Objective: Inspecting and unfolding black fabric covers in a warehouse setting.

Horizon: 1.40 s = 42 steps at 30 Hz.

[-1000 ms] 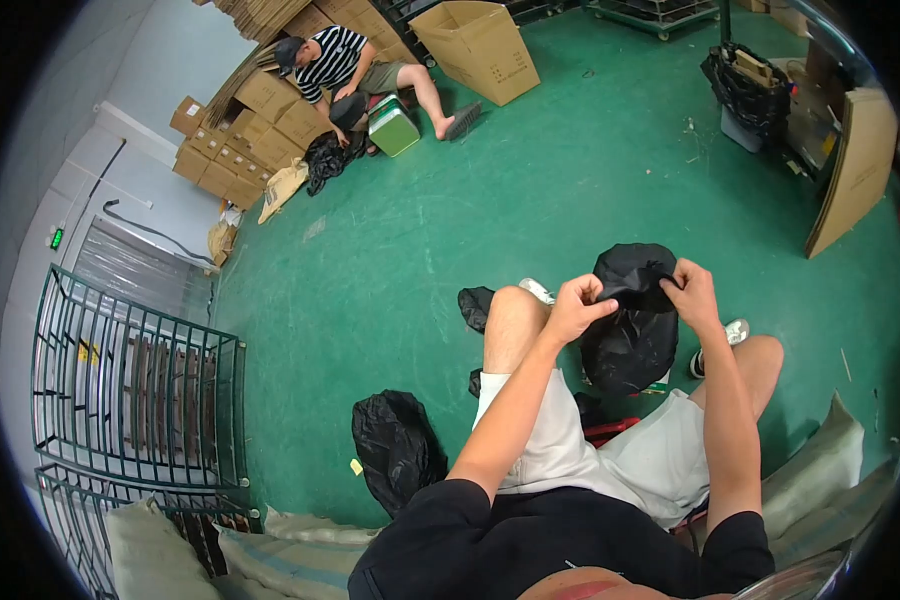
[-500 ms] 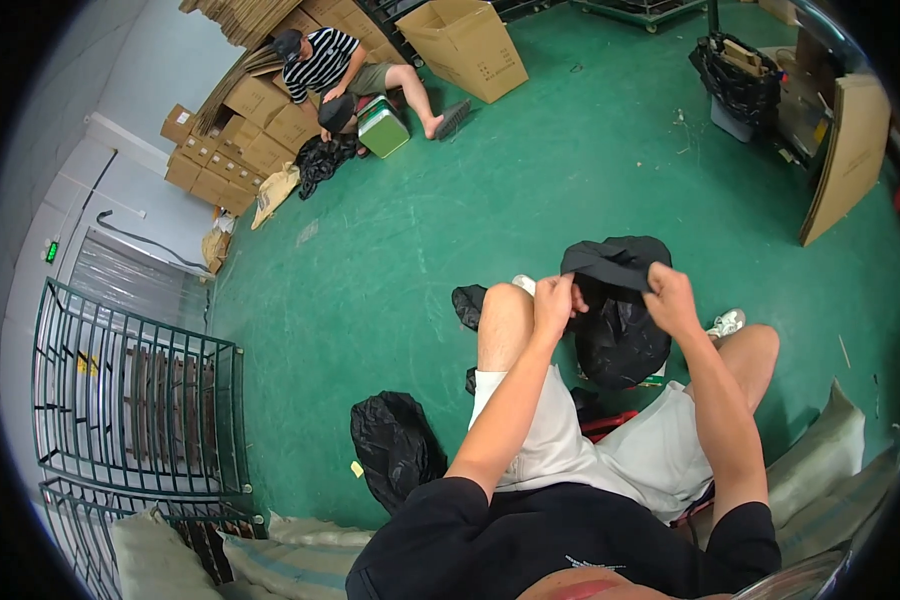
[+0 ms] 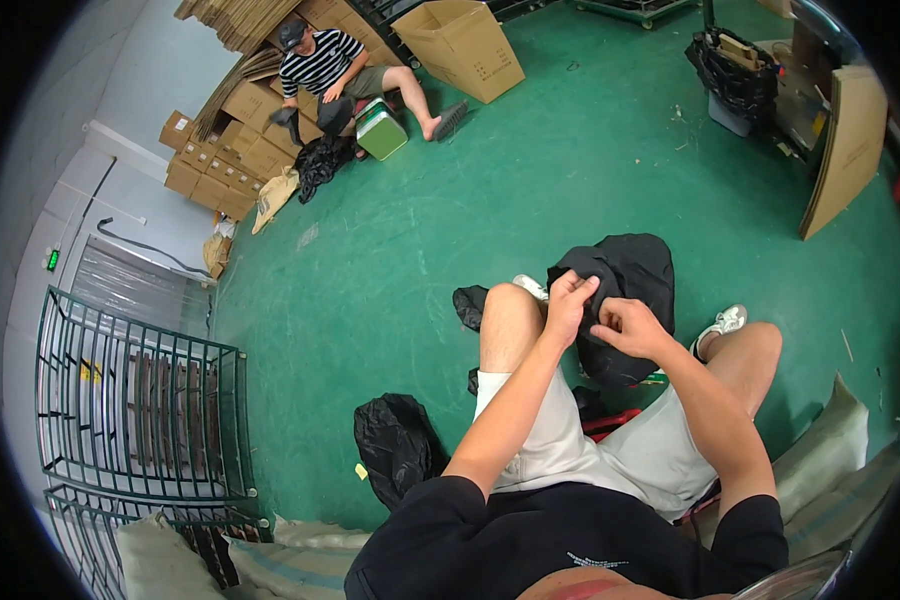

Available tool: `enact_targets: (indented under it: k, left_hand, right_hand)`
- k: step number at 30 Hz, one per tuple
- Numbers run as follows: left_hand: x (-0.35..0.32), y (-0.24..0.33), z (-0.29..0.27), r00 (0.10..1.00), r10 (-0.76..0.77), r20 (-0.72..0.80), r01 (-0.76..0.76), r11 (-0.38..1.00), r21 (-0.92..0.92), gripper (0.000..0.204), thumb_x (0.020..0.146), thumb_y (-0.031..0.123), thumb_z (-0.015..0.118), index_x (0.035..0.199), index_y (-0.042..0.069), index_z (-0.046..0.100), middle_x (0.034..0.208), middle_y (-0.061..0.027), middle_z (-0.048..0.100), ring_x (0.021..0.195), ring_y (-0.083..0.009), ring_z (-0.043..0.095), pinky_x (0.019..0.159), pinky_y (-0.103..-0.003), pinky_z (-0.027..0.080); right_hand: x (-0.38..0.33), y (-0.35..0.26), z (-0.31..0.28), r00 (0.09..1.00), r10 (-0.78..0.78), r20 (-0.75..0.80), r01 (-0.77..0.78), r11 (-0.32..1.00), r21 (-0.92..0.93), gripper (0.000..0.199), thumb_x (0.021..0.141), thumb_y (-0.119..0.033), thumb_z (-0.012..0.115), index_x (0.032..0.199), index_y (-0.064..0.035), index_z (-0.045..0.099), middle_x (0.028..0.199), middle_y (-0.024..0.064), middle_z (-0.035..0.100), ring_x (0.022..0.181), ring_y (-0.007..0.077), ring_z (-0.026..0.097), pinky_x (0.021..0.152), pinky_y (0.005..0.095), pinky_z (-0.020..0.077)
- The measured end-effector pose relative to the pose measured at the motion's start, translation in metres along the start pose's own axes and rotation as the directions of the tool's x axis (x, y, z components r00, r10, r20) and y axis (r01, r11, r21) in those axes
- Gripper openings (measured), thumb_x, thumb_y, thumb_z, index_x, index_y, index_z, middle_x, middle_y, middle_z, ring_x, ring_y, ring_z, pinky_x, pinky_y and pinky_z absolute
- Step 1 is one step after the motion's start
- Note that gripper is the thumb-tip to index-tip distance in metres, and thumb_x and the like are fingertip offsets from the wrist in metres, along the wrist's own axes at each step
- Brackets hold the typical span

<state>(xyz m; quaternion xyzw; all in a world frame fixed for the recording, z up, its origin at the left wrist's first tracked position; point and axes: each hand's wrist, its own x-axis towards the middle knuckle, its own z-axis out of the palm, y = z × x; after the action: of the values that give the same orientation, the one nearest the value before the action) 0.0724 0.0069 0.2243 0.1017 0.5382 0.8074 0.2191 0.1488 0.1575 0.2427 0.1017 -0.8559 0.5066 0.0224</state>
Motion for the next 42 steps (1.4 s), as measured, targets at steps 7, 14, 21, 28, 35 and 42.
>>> enact_targets:
  k: [7, 14, 21, 28, 35, 42]
  left_hand:
    - [-0.005, 0.022, -0.011, 0.993, -0.061, 0.104, 0.094, 0.931, -0.354, 0.028, 0.093, 0.007, 0.052, 0.118, -0.002, 0.058, 0.114, -0.0106, 0.064, 0.102, -0.0208, 0.063, 0.093, -0.034, 0.049]
    - [-0.036, 0.081, 0.028, 0.848, -0.069, 0.526, 0.271, 0.909, -0.318, 0.037, 0.088, 0.009, 0.061, 0.121, -0.006, 0.056, 0.119, -0.0133, 0.064, 0.109, -0.0223, 0.062, 0.097, -0.034, 0.047]
    - [-0.012, 0.08, 0.032, 0.805, 0.121, 0.581, 0.29, 0.774, -0.563, 0.039, 0.087, 0.01, 0.065, 0.124, 0.002, 0.053, 0.116, -0.0123, 0.064, 0.106, -0.0229, 0.063, 0.095, -0.037, 0.051]
    - [-0.011, 0.08, 0.015, 0.944, -0.094, 0.317, 0.252, 0.824, -0.508, 0.043, 0.088, 0.007, 0.054, 0.131, 0.003, 0.049, 0.124, -0.0145, 0.06, 0.113, -0.0296, 0.06, 0.101, -0.044, 0.047]
    - [-0.02, -0.006, -0.003, 0.769, -0.597, 0.226, 0.639, 0.72, -0.272, 0.022, 0.095, 0.023, 0.053, 0.109, 0.008, 0.061, 0.098, -0.0057, 0.069, 0.09, -0.0203, 0.067, 0.082, -0.034, 0.055]
    - [-0.023, -0.006, 0.016, 0.773, -0.613, 0.167, 0.634, 0.754, -0.17, 0.032, 0.097, 0.035, 0.055, 0.115, 0.009, 0.059, 0.108, -0.005, 0.067, 0.095, -0.0193, 0.065, 0.082, -0.03, 0.052]
  right_hand:
    - [0.018, 0.037, -0.034, 0.867, 0.236, -0.439, 0.022, 0.862, 0.507, 0.03, 0.094, -0.028, 0.057, 0.077, -0.0037, 0.059, 0.065, -0.0006, 0.054, 0.058, 0.008, 0.047, 0.055, 0.0273, 0.0388]
    - [0.022, 0.02, -0.064, 0.991, 0.136, 0.005, -0.083, 0.575, 0.814, 0.054, 0.087, -0.052, 0.056, 0.122, -0.0107, 0.06, 0.123, 0.0052, 0.059, 0.116, 0.017, 0.05, 0.095, 0.0296, 0.0337]
    - [-0.005, 0.036, -0.051, 0.8, -0.392, 0.454, -0.493, 0.0, 0.87, 0.093, 0.067, -0.04, 0.08, 0.133, 0.0125, 0.043, 0.131, 0.0212, 0.054, 0.12, 0.0314, 0.055, 0.105, 0.0424, 0.0418]
    - [0.008, 0.01, -0.085, 0.996, -0.084, 0.014, -0.021, -0.081, 0.997, 0.06, 0.075, -0.006, 0.071, 0.129, 0.0056, 0.046, 0.12, 0.0174, 0.061, 0.108, 0.0277, 0.063, 0.098, 0.0385, 0.0482]
    - [0.012, 0.043, -0.09, 0.989, -0.01, -0.146, 0.146, -0.006, 0.989, 0.039, 0.091, -0.01, 0.059, 0.126, 0.0022, 0.047, 0.116, 0.0136, 0.063, 0.103, 0.0234, 0.064, 0.093, 0.036, 0.0505]
    - [0.006, 0.022, -0.087, 0.994, 0.011, -0.111, 0.111, 0.016, 0.994, 0.041, 0.092, -0.012, 0.059, 0.129, 0.0018, 0.046, 0.121, 0.0127, 0.061, 0.109, 0.0208, 0.062, 0.096, 0.0341, 0.0489]
